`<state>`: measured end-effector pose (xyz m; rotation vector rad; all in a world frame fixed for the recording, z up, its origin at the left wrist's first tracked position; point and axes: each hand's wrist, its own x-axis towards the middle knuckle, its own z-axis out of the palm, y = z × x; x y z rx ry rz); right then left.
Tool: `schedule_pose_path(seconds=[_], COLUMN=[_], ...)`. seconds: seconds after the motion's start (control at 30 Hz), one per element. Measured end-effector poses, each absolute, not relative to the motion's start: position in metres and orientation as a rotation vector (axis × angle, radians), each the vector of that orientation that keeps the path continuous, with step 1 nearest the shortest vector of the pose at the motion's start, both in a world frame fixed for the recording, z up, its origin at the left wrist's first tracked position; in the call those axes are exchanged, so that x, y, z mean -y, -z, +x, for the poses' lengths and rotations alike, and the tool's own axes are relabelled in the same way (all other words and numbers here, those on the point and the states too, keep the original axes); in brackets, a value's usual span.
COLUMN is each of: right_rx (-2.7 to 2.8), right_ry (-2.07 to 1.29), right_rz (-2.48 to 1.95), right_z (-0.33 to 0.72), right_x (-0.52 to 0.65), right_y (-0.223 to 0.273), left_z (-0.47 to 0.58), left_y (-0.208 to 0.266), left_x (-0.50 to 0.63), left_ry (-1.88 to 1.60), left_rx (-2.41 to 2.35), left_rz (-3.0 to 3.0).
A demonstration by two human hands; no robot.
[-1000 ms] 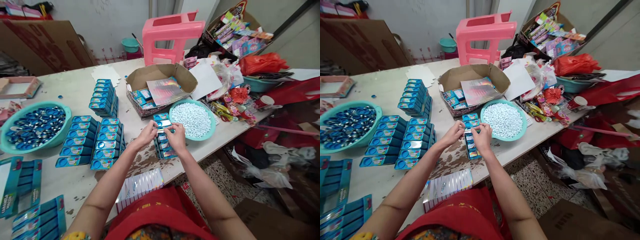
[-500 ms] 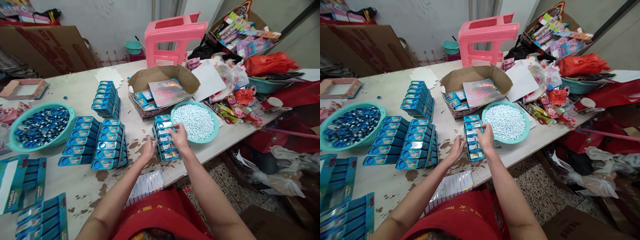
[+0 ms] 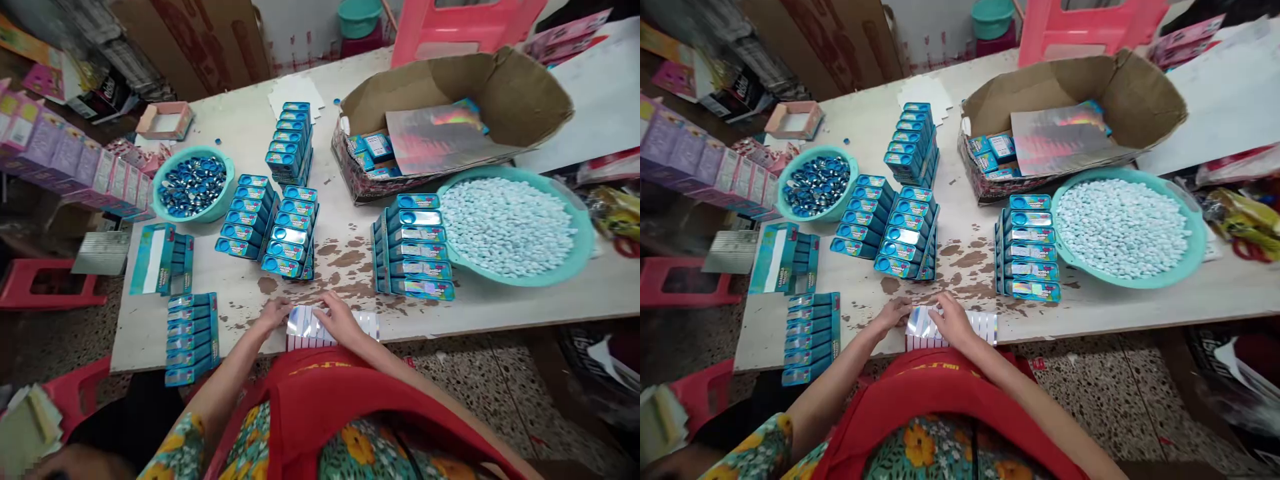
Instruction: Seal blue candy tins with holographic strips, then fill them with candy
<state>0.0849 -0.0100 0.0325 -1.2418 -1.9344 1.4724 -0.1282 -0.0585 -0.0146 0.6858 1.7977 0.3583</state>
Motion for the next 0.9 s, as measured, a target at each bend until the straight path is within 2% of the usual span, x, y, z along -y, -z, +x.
schedule_pose_path(seconds=[0.17, 0.6, 0.73, 0.9], right_rx=[2.257, 2.792, 2.745, 2.490], right_ry=[-1.492, -1.315, -1.221, -1.355], right_rz=[-1.258, -0.975, -1.039, -1.111], right_z=[0.051, 0.033, 0.032, 0.038], right_x=[0.011, 0.033, 0.030, 0.022], right_y=[0.000, -0.001, -0.010, -0.029], left_z=[-0.127, -0.129, -0.127, -0.122], left_y=[0.016, 0.018, 0.016, -0.008], left_x=[0.058, 0.063, 0.057, 0.062], left_ry=[-0.472, -0.492, -0.469, -0.503], left_rx=[-1.652, -1.759, -1.828, -1.976], left_rz=[0.527, 0.526, 0.571, 0.759])
